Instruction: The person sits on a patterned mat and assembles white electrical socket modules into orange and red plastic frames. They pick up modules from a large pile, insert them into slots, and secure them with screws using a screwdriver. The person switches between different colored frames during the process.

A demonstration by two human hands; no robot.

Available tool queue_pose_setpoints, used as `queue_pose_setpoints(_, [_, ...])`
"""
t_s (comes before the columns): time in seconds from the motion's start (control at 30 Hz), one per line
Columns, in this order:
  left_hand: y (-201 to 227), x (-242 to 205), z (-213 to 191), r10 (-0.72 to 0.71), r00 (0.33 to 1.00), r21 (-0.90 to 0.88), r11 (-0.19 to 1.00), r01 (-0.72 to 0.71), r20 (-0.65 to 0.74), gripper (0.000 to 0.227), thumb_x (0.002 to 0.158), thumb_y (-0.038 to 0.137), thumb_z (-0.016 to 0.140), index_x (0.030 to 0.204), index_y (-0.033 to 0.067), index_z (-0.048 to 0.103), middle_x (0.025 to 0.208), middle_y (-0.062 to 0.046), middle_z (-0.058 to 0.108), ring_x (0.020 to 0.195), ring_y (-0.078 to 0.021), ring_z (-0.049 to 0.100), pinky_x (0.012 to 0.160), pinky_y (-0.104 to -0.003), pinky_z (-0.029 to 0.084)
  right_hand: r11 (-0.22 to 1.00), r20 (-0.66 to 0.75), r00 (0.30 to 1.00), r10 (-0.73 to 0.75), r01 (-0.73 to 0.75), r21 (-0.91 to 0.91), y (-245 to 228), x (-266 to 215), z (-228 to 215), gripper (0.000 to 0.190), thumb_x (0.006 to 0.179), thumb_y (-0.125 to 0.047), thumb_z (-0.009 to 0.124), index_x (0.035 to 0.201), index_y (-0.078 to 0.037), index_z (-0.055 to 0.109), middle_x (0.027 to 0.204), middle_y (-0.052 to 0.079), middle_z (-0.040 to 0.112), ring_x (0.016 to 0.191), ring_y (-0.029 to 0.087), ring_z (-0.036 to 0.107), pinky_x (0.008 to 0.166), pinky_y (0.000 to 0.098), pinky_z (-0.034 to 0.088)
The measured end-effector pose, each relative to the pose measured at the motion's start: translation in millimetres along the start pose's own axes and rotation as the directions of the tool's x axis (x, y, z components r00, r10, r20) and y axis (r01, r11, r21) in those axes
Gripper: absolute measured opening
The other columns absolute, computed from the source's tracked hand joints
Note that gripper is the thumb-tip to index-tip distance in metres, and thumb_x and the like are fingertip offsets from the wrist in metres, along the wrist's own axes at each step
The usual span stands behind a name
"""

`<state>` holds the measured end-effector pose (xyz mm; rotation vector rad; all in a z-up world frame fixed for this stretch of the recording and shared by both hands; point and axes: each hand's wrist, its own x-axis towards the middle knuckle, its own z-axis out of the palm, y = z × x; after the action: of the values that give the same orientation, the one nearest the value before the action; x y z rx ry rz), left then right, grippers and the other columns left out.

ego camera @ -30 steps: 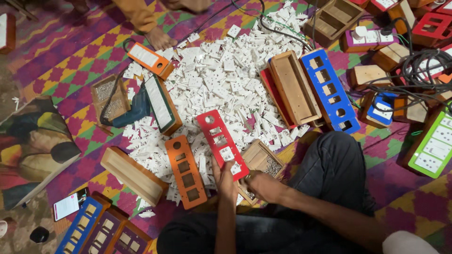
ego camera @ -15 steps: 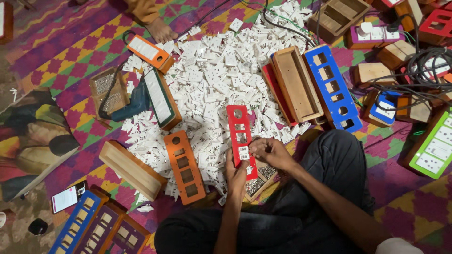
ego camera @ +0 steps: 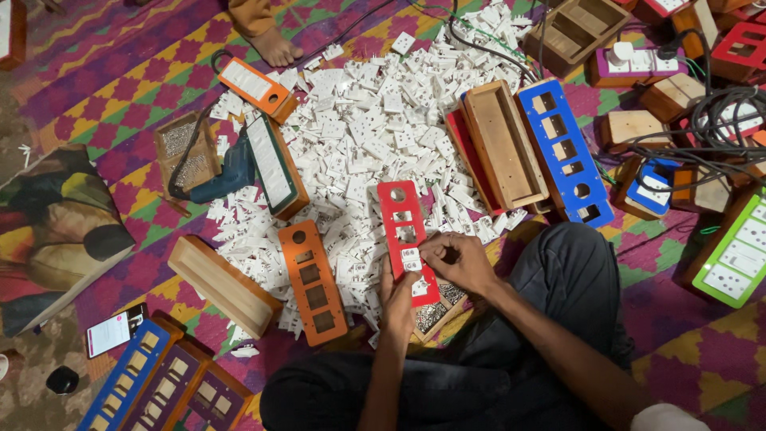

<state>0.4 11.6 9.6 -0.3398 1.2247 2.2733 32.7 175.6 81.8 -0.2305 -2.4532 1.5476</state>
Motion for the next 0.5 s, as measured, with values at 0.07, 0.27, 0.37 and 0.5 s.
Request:
queue_pose_setpoints(0.07, [-3.0,0.5,-4.0,-0.058,0.997,-0.026,0.998,0.057,-0.05,0.081,0.087,-0.01,0.058,0.157,0.0217,0.032,0.134,-0.011,0.061,0.113,-0.0227,0.063,0.091,-0.039,0.059,0.995,-0.031,0.995,-0.091,0.09,-0.039,-4.2,-1.9,-0.1,0.016,0.086,-0.019,0.079,0.098,-0.009,0.081,0.078,0.003,0.074,0.068,0.01,0.067,0.064,0.0276,0.055])
queue_pose_setpoints(0.27, [3.8,-2.5,3.8,-0.028,0.998,0.028,0.999,0.027,0.051,0.08,0.088,-0.008,0.057,0.159,0.0177,0.031,0.138,-0.012,0.06,0.118,-0.0226,0.065,0.095,-0.037,0.061,0.983,-0.036,0.996,-0.086,0.079,-0.167,1.7,1.0,-1.5,0.019,0.088,-0.026,0.081,0.091,-0.008,0.075,0.083,0.006,0.071,0.08,0.02,0.067,0.075,0.0345,0.055])
queue_pose_setpoints(0.37, [9.9,-8.1,7.8,-0.096,0.994,0.076,0.993,0.092,0.059,0.08,0.088,-0.007,0.058,0.158,0.0198,0.031,0.137,-0.013,0.061,0.116,-0.0213,0.065,0.092,-0.035,0.059,0.987,-0.061,0.993,-0.105,0.096,-0.132,8.9,-2.8,3.1,0.024,0.089,-0.027,0.08,0.099,-0.006,0.074,0.097,0.01,0.064,0.097,0.024,0.061,0.089,0.0385,0.051])
queue_pose_setpoints(0.5, [22.0,-8.7,7.3,-0.013,0.996,-0.036,0.999,0.016,0.092,0.064,0.088,-0.005,0.058,0.149,0.0044,0.042,0.126,-0.02,0.063,0.106,-0.0278,0.068,0.085,-0.043,0.061,0.936,-0.068,0.933,-0.352,0.353,0.0,14.8,-1.8,8.5,0.021,0.083,-0.026,0.084,0.096,-0.01,0.08,0.117,0.01,0.06,0.116,0.025,0.056,0.106,0.0431,0.045])
